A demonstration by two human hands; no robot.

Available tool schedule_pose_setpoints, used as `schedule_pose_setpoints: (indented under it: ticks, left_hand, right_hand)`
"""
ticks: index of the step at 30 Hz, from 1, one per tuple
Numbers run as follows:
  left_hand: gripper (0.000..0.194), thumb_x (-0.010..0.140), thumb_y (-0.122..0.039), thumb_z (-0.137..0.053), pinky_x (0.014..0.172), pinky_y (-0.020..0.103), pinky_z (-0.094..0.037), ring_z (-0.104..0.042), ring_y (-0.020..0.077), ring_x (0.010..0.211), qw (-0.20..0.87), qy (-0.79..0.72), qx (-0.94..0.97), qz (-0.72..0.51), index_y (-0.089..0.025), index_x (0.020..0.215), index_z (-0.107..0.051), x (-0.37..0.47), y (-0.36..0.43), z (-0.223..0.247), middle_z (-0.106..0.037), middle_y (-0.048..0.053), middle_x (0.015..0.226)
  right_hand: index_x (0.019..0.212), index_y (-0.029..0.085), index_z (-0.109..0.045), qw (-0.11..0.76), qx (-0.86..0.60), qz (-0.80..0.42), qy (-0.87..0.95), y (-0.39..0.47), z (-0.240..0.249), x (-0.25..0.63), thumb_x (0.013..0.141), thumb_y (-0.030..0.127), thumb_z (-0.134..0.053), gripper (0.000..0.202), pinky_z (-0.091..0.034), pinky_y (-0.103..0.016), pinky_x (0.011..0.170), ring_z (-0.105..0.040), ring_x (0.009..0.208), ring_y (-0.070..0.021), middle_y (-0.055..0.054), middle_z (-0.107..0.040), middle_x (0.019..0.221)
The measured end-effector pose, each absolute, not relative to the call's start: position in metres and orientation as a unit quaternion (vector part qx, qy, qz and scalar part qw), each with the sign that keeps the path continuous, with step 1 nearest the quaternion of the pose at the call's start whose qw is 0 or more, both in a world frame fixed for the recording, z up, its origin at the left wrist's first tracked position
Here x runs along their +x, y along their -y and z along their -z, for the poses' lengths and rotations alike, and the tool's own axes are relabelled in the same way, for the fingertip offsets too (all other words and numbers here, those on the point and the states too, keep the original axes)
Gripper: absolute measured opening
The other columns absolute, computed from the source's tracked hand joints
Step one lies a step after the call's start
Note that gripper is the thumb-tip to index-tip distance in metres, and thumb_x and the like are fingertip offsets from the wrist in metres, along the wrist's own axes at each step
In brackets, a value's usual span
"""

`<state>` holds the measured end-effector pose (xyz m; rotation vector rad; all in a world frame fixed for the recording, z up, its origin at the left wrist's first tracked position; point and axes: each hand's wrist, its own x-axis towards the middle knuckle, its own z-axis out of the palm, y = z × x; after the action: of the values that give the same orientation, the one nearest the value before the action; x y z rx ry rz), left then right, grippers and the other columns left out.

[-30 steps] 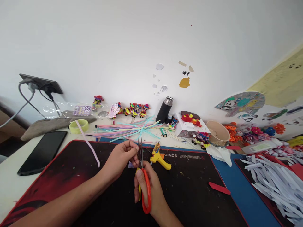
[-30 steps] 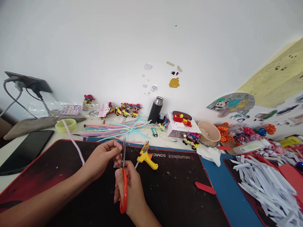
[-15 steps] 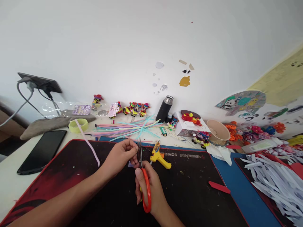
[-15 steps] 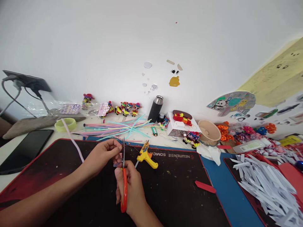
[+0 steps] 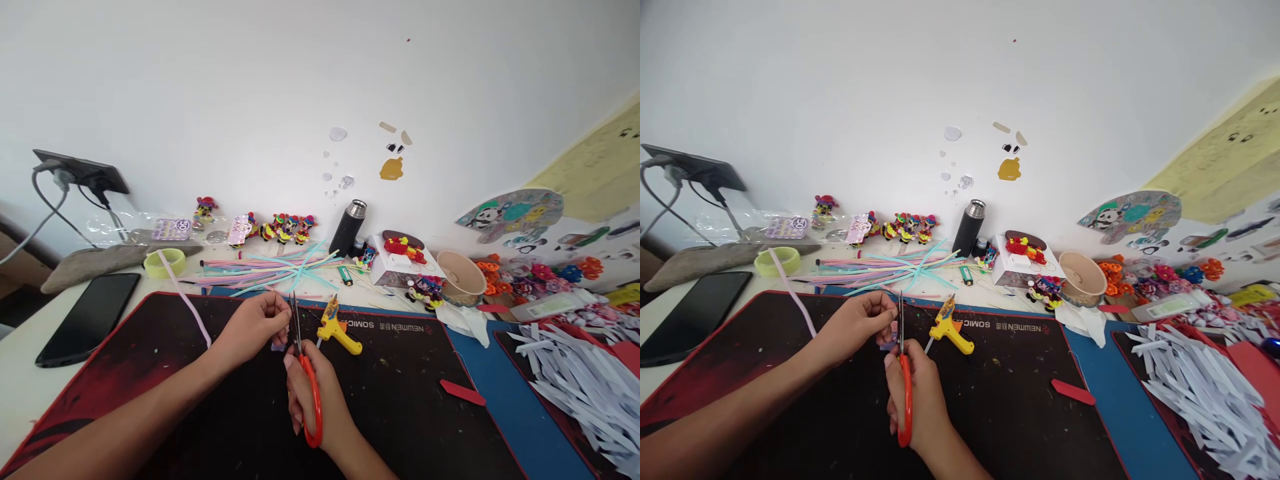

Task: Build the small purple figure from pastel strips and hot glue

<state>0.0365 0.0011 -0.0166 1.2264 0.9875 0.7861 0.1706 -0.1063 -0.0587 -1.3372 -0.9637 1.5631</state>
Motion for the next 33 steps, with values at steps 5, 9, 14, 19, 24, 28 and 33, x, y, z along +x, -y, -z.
schedule_pose_setpoints:
  ticks: [5, 9, 14, 19, 24, 28, 33]
  left_hand:
    - [0.016, 0.071, -0.030, -0.071, 0.046, 0.023, -0.050, -0.060, 0.0130, 0.043, 0.628, -0.443, 0.548, -0.331, -0.020, 0.073, -0.059, 0.035, -0.003, 0.016, -0.065, -0.003, 0.054]
    - [0.013, 0.073, -0.029, -0.068, 0.048, 0.022, -0.049, -0.060, 0.0135, 0.045, 0.599, -0.447, 0.576, -0.331, -0.021, 0.073, -0.059, 0.035, -0.001, 0.017, -0.065, -0.003, 0.053]
    - [0.011, 0.075, -0.029, -0.068, 0.048, 0.022, -0.049, -0.060, 0.0140, 0.047, 0.571, -0.453, 0.599, -0.331, -0.021, 0.074, -0.060, 0.035, 0.004, 0.014, -0.066, -0.003, 0.056]
    - [0.016, 0.075, -0.034, -0.071, 0.049, 0.023, -0.050, -0.060, 0.0134, 0.046, 0.597, -0.435, 0.576, -0.351, -0.021, 0.074, -0.060, 0.032, 0.000, 0.006, -0.066, -0.004, 0.056]
    - [0.026, 0.072, -0.041, -0.076, 0.046, 0.023, -0.050, -0.062, 0.0139, 0.045, 0.650, -0.421, 0.540, -0.330, -0.020, 0.074, -0.061, 0.032, -0.003, 0.003, -0.064, -0.004, 0.055]
    - [0.033, 0.070, -0.046, -0.081, 0.045, 0.023, -0.050, -0.061, 0.0136, 0.045, 0.678, -0.408, 0.524, -0.315, -0.020, 0.074, -0.061, 0.033, -0.002, 0.002, -0.064, -0.004, 0.055]
    - [0.034, 0.073, -0.047, -0.080, 0.045, 0.022, -0.049, -0.059, 0.0123, 0.045, 0.691, -0.394, 0.526, -0.302, -0.019, 0.077, -0.061, 0.033, -0.002, 0.002, -0.064, -0.003, 0.056]
  right_hand:
    - [0.097, 0.025, -0.051, 0.392, -0.575, -0.629, 0.346, 0.101, 0.053, 0.166, 0.088, 0.067, -0.067, 0.046, -0.035, -0.014, 0.024, -0.030, 0.029, -0.0046, 0.014, -0.043, 0.054]
    - [0.093, 0.024, -0.052, 0.384, -0.585, -0.637, 0.323, 0.099, 0.043, 0.163, 0.086, 0.062, -0.069, 0.042, -0.032, -0.014, 0.023, -0.030, 0.027, -0.0052, 0.014, -0.042, 0.050]
    - [0.088, 0.023, -0.054, 0.388, -0.573, -0.645, 0.324, 0.101, 0.038, 0.159, 0.086, 0.055, -0.071, 0.037, -0.024, -0.013, 0.025, -0.029, 0.027, -0.0058, 0.015, -0.037, 0.043]
    - [0.092, 0.023, -0.053, 0.450, -0.524, -0.645, 0.326, 0.099, 0.031, 0.176, 0.083, 0.068, -0.072, 0.050, -0.031, -0.015, 0.027, -0.033, 0.027, -0.0061, 0.014, -0.042, 0.045]
    - [0.098, 0.020, -0.057, 0.458, -0.578, -0.574, 0.356, 0.102, 0.023, 0.226, 0.083, 0.076, -0.069, 0.060, -0.027, -0.016, 0.030, -0.033, 0.030, -0.0056, 0.013, -0.043, 0.047]
    - [0.097, 0.020, -0.059, 0.419, -0.648, -0.498, 0.396, 0.108, 0.021, 0.273, 0.087, 0.076, -0.065, 0.058, -0.030, -0.019, 0.034, -0.038, 0.034, -0.0078, 0.010, -0.046, 0.052]
    - [0.112, 0.021, -0.065, 0.292, -0.734, -0.418, 0.449, 0.111, 0.015, 0.329, 0.091, 0.066, -0.063, 0.049, -0.037, -0.026, 0.042, -0.051, 0.042, -0.0150, 0.005, -0.057, 0.059]
